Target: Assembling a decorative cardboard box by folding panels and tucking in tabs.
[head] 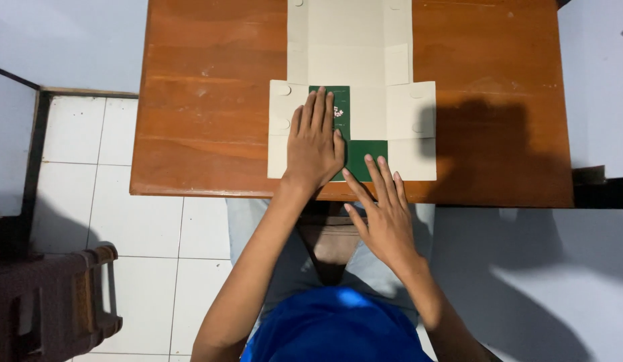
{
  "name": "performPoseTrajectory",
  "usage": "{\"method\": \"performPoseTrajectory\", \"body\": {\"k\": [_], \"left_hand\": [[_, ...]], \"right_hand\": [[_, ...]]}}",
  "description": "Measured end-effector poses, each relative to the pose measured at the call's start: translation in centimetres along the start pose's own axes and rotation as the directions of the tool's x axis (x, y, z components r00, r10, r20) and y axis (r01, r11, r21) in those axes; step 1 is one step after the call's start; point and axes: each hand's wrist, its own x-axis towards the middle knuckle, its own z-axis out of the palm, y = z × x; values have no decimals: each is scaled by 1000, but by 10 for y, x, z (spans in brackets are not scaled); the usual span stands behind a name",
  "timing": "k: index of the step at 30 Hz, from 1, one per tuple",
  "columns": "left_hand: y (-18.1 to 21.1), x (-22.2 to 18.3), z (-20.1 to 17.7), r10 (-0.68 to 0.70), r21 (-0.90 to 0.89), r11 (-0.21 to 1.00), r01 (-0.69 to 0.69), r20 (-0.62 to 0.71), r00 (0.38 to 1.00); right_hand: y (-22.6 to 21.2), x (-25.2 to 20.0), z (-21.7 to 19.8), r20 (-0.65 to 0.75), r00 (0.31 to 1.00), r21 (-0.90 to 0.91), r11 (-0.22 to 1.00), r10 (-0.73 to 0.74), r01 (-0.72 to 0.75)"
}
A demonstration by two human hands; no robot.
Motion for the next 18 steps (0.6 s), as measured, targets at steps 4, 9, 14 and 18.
{"method": "performPoseTrajectory", "body": {"k": [4,9,14,18], "left_hand": [[8,-2,-7,-32,-62,998,32,-2,999],[11,-5,-11,-21,-47,999,18,-57,998],[8,-4,-9,-17,-15,1000,17,-37,999],[9,-3,-9,-18,-37,999,17,-34,999]], "right_hand": [[-1,1,-3,-9,1000,29,1000,2,-2],[-2,2,-5,-69,997,195,981,34,-20],[23,13,-11,-303,937,428,903,175,-30],[61,26,-6,-442,862,186,965,250,-185]]}}
